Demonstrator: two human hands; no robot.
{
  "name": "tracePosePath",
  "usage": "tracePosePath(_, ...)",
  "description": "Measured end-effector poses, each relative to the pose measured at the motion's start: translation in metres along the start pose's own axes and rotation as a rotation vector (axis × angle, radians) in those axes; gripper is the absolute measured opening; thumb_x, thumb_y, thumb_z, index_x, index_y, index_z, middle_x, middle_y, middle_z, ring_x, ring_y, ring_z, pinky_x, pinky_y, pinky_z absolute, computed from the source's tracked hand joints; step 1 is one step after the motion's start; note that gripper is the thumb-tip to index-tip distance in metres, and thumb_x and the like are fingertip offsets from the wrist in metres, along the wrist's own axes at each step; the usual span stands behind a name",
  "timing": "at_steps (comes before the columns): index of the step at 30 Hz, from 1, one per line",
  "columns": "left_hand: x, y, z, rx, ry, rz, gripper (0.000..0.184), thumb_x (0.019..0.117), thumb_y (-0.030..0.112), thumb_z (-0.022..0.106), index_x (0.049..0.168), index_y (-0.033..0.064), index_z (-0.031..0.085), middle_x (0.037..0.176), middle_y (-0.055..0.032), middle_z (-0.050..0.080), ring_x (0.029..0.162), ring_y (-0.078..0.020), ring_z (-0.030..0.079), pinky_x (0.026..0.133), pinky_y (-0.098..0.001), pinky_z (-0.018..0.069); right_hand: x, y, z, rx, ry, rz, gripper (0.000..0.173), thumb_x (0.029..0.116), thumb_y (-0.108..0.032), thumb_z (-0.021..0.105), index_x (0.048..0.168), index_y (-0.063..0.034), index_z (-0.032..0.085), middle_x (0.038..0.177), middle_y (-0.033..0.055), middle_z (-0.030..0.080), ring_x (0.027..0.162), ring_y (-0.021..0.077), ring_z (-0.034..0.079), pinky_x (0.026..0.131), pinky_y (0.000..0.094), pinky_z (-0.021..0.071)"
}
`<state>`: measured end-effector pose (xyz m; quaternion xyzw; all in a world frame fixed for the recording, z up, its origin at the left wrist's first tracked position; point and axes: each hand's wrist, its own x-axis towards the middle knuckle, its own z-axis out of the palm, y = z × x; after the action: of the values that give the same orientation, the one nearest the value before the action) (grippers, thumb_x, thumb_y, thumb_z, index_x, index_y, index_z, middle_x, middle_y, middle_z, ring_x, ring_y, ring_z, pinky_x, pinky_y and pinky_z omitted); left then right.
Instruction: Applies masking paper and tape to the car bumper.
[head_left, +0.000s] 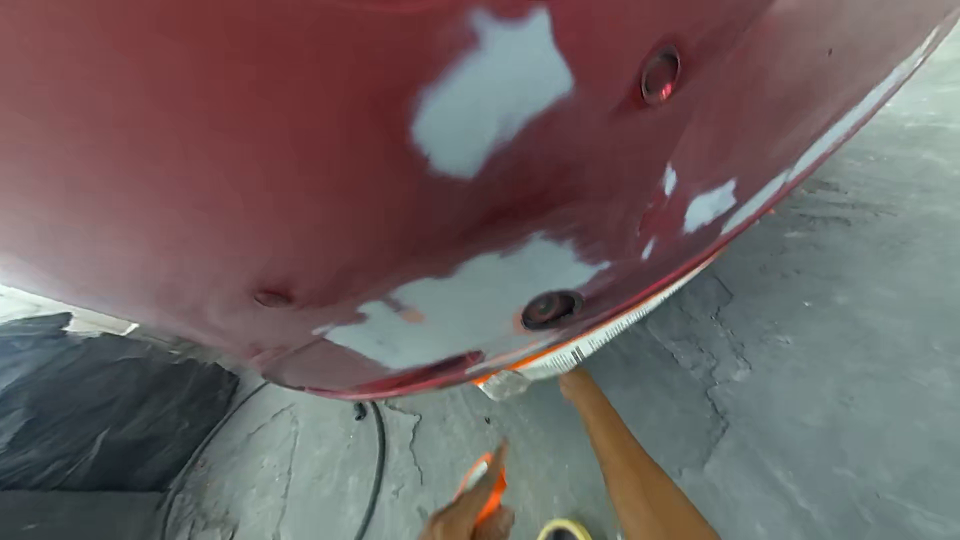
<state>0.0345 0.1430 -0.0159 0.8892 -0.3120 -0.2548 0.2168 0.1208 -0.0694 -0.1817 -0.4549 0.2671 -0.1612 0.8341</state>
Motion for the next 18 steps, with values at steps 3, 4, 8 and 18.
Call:
tracePosePath(3, 0.007, -0.008, 0.011, -0.082, -0.037, -0.118, 0.080, 0.1016, 0.018, 0.058, 0.165, 0.0099, 0.011, 0.097, -0.0080, 0.068, 0.071, -0.0177, 0.063, 0.067, -0.0367, 0.0556, -0.025, 0.017, -0.034, -0.027, -0.046, 0.119, 0.032, 0.1024, -0.009, 0.061, 0.133, -0.0007, 0.060, 0.124, 0.0166, 0.065, 0.109, 0.0237, 0.063, 0.092, 0.0413, 0.0526)
tracePosePath(4, 0.012, -0.016, 0.017, -0.132, -0.067, -0.149, 0.089, 0.0997, 0.018, 0.061, 0.165, 0.0143, 0.001, 0.096, -0.0051, 0.067, 0.068, -0.0153, 0.062, 0.063, -0.0340, 0.0551, -0.042, 0.029, -0.045, -0.013, -0.147, 0.152, 0.033, 0.1037, -0.016, 0.060, 0.135, -0.0039, 0.061, 0.123, 0.0132, 0.066, 0.107, 0.0217, 0.064, 0.090, 0.0399, 0.0527)
tracePosePath(8, 0.032, -0.040, 0.035, -0.326, -0.118, -0.234, 0.106, 0.0960, 0.014, 0.066, 0.162, 0.0177, -0.017, 0.089, -0.0029, 0.068, 0.062, -0.0115, 0.061, 0.058, -0.0287, 0.0535, -0.102, 0.047, -0.057, 0.098, -0.596, 0.257, 0.044, 0.1049, -0.029, 0.054, 0.143, -0.0079, 0.053, 0.126, 0.0061, 0.065, 0.108, 0.0182, 0.065, 0.089, 0.0388, 0.0551)
tracePosePath(18, 0.043, -0.072, 0.135, 0.224, -0.337, -0.413, 0.036, 0.1048, 0.020, 0.052, 0.136, 0.0108, 0.066, 0.131, -0.0238, 0.064, 0.119, -0.0385, 0.063, 0.105, -0.0556, 0.0473, -0.104, 0.130, -0.118, -0.815, -0.463, 0.444, 0.041, 0.1013, -0.023, 0.062, 0.139, -0.0052, 0.059, 0.130, 0.0173, 0.065, 0.121, 0.0305, 0.062, 0.106, 0.0500, 0.0479)
